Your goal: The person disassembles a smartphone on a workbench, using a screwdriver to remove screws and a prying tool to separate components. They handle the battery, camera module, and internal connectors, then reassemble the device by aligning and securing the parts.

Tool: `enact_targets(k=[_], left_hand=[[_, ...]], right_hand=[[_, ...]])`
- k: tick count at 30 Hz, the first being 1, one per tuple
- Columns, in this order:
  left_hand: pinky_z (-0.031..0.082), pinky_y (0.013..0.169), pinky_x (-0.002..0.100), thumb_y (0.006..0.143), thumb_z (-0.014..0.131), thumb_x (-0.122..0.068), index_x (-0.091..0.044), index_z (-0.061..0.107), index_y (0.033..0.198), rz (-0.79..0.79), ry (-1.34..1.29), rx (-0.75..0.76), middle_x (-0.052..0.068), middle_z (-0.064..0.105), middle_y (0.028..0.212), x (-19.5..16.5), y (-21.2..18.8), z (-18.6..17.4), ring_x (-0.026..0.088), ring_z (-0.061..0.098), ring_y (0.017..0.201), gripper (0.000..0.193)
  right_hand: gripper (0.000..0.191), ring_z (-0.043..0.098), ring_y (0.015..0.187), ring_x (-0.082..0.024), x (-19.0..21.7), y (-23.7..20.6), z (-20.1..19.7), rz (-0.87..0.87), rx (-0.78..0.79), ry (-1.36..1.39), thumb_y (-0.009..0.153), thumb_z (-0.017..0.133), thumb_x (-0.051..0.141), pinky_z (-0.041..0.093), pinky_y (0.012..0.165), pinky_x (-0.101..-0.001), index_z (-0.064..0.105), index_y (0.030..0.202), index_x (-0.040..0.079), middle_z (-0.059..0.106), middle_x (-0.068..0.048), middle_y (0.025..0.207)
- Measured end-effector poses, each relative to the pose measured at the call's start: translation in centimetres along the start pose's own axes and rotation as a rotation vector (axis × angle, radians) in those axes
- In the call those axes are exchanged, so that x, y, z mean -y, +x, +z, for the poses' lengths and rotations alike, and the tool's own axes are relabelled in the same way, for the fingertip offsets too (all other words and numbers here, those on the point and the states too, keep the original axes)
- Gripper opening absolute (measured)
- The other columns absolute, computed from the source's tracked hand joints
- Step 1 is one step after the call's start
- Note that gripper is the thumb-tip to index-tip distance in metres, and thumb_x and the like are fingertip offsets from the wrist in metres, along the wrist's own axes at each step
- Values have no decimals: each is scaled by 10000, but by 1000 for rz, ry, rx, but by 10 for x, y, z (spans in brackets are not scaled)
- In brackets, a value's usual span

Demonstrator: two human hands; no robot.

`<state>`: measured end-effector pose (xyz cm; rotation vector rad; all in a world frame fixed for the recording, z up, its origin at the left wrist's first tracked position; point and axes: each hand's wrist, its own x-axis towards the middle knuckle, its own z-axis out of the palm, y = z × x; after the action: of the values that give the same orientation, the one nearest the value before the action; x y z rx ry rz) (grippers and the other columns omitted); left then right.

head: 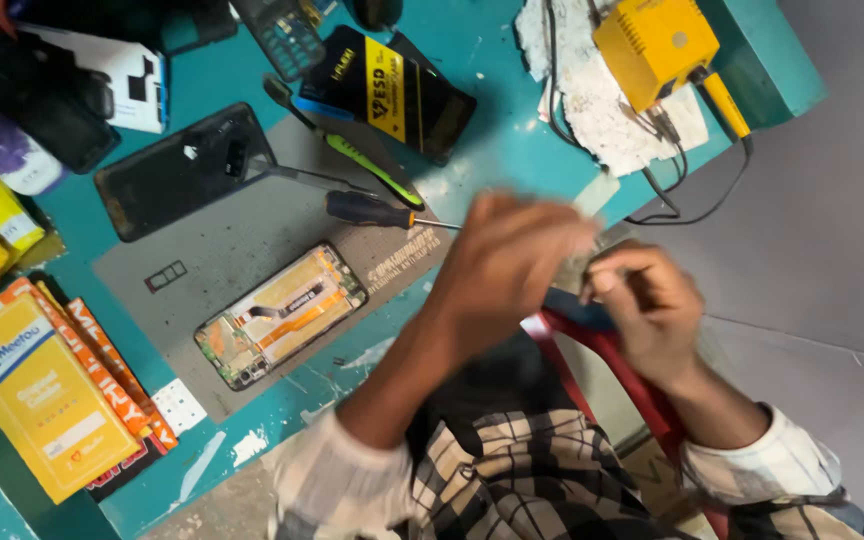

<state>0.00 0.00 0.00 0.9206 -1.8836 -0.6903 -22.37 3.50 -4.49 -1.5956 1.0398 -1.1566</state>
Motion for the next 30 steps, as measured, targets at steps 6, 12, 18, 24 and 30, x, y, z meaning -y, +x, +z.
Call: enact_targets(k=[6, 12, 18, 24, 30], left_hand=[[672, 887, 320, 884, 745, 91, -21, 696, 1206, -154, -214, -117, 97, 701, 1201, -38, -78, -40, 227, 747, 1075, 344], [600, 772, 301, 880, 846, 26, -80, 755, 1136, -265, 95, -409, 61, 709, 1045, -42, -123, -69, 183, 735, 907, 292], [637, 856, 268, 951, 746, 66, -66, 717, 1143, -269, 93, -496, 65, 729, 1138, -28, -156, -93, 186, 758, 1052, 234], [643, 853, 266, 965, 762, 52, -59, 711, 1149, -241, 94, -542, 71, 724, 1142, -22, -178, -105, 188, 767, 1017, 221], [665, 869, 306, 970, 753, 58, -30, 676, 1210, -111, 139, -532, 115, 699, 1178, -6, -184, -106, 233, 766, 1049, 267]], right_hand=[[83, 627, 731, -71, 6, 7, 58, 247, 299, 247, 1040, 647, 55, 512, 627, -217, 666, 1088, -11, 694, -58, 915], [103, 651, 712, -85, 23, 37, 109, 279, 563, 314, 1007, 652, 47, 538, 575, -229, 679, 1080, -21, 707, -60, 918], [110, 656, 708, -117, 32, 58, 148, 310, 719, 294, 996, 667, 28, 552, 579, -246, 713, 1060, -49, 703, -92, 904], [194, 682, 706, -148, 43, 64, 163, 275, 822, 294, 1033, 586, -3, 576, 558, -266, 723, 1163, -46, 715, -122, 893], [281, 701, 736, -179, 42, 63, 156, 443, 848, 374, 1014, 528, -68, 577, 507, -283, 714, 1224, -48, 725, -149, 888]])
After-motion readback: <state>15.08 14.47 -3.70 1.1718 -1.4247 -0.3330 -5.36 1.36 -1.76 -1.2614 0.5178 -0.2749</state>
